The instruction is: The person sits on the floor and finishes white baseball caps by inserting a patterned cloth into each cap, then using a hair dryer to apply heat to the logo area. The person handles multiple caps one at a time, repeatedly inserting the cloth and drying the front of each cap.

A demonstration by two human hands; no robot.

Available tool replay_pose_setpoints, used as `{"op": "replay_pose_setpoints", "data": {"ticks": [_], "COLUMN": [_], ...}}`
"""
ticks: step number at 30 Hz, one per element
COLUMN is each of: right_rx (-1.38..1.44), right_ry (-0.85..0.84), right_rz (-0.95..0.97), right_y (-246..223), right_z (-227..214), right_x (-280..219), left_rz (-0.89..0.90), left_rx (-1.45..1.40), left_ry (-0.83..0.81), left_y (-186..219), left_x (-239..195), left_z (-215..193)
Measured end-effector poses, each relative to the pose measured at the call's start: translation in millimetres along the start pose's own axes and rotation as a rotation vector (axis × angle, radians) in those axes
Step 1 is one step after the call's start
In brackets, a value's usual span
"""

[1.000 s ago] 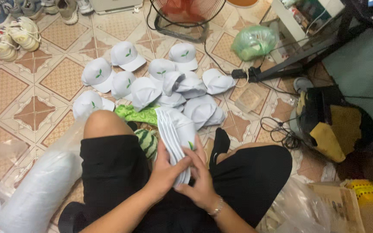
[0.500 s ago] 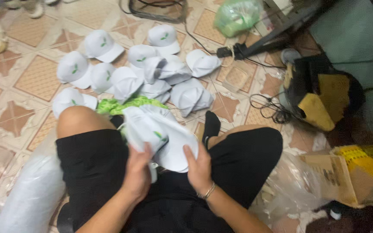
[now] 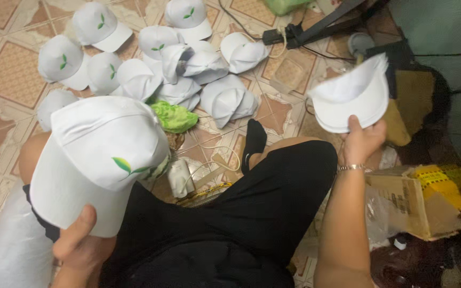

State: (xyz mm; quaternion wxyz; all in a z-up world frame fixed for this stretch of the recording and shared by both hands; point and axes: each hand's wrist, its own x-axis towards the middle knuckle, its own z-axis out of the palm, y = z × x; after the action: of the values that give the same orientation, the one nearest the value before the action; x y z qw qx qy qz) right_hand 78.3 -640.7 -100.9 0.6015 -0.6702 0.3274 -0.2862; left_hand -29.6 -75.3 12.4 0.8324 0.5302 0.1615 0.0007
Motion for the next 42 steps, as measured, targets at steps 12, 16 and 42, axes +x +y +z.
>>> {"op": "replay_pose_setpoints", "data": {"ticks": [12, 16, 42], "right_rx": [-0.459, -0.085, -0.278], "right_ry": [-0.040, -0.183, -1.392], "right_rz": [-0.030, -0.375, 0.001], "right_y": [80, -29, -106], "right_z": [-6, 2, 34], "right_x": [-25, -117, -247], "left_rz": [0.541, 0.688, 0.204], "left_rx": [1.636, 1.582, 1.410], "left_ry": [-0.599, -0.540, -0.489], "left_y": [13, -6, -21], "left_x": [10, 4, 5], "left_z": [89, 113, 101]}}
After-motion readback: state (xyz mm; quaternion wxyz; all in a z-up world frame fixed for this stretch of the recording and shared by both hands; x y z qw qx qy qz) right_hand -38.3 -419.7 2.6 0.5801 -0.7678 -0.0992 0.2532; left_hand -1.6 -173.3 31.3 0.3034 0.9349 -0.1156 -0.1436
